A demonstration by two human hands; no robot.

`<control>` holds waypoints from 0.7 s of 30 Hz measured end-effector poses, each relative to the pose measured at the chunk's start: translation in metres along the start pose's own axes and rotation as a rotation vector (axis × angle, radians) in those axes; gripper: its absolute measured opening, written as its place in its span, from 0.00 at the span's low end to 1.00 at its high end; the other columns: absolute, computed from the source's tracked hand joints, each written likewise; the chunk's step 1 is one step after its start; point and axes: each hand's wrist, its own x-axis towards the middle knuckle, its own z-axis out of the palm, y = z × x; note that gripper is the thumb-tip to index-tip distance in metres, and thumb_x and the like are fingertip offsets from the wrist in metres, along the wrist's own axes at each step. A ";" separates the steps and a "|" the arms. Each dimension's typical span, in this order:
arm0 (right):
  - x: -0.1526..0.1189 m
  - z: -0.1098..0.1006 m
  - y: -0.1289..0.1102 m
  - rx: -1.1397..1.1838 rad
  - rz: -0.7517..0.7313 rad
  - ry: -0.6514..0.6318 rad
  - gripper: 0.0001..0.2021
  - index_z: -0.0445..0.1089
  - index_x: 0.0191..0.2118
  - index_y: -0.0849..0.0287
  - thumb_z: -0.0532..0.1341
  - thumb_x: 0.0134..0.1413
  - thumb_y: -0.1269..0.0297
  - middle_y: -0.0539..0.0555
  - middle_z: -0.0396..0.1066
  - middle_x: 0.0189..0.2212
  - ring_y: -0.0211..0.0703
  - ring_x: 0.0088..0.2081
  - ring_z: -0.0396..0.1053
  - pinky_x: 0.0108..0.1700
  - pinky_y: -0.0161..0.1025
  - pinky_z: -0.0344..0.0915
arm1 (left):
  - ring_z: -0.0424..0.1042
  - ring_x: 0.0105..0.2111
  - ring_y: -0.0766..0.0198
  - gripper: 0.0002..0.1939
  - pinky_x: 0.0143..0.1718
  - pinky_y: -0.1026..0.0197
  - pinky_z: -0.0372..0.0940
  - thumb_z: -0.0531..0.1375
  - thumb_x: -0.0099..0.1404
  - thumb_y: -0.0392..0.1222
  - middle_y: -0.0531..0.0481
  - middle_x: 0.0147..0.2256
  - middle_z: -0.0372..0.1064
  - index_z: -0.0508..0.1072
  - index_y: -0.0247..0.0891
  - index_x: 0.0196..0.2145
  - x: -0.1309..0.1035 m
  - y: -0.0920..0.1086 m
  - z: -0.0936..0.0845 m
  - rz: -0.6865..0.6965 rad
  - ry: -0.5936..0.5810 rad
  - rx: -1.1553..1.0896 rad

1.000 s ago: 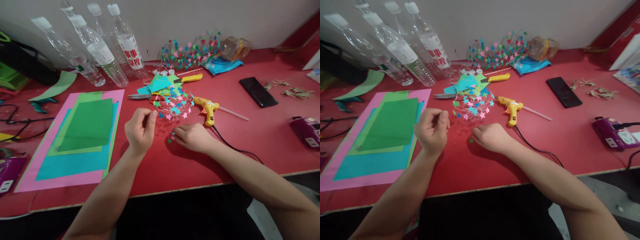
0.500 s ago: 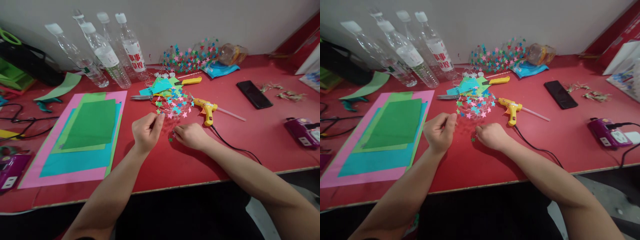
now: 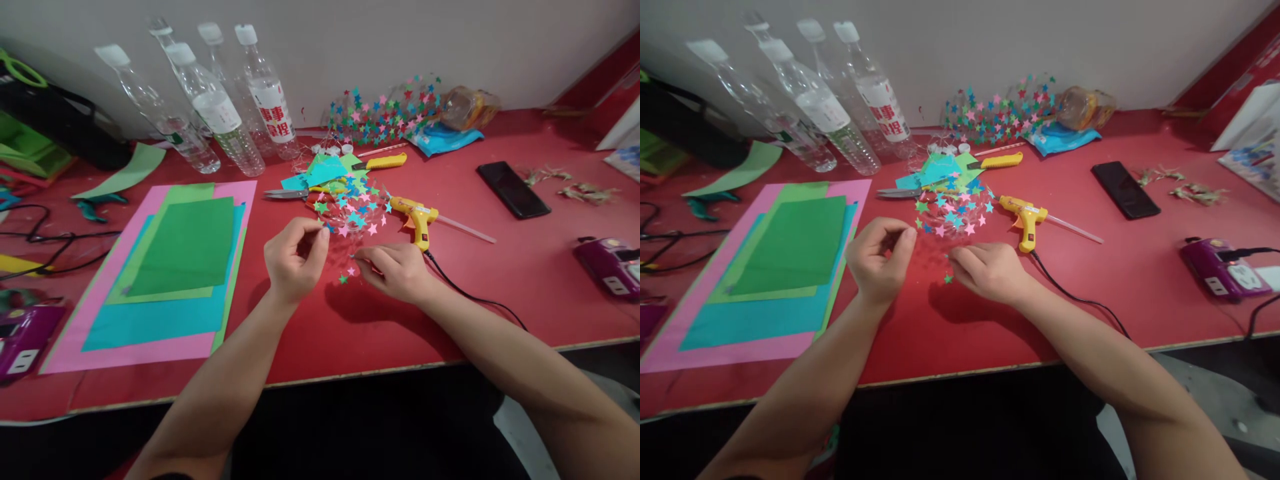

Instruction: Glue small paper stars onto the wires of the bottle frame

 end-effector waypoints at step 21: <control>0.000 0.004 0.026 -0.194 0.202 -0.566 0.16 0.74 0.38 0.61 0.51 0.63 0.60 0.54 0.73 0.23 0.36 0.21 0.58 0.27 0.39 0.41 | 0.58 0.19 0.73 0.10 0.22 0.67 0.55 0.57 0.65 0.38 0.57 0.19 0.61 0.68 0.38 0.26 0.000 0.001 0.000 0.055 -0.056 0.039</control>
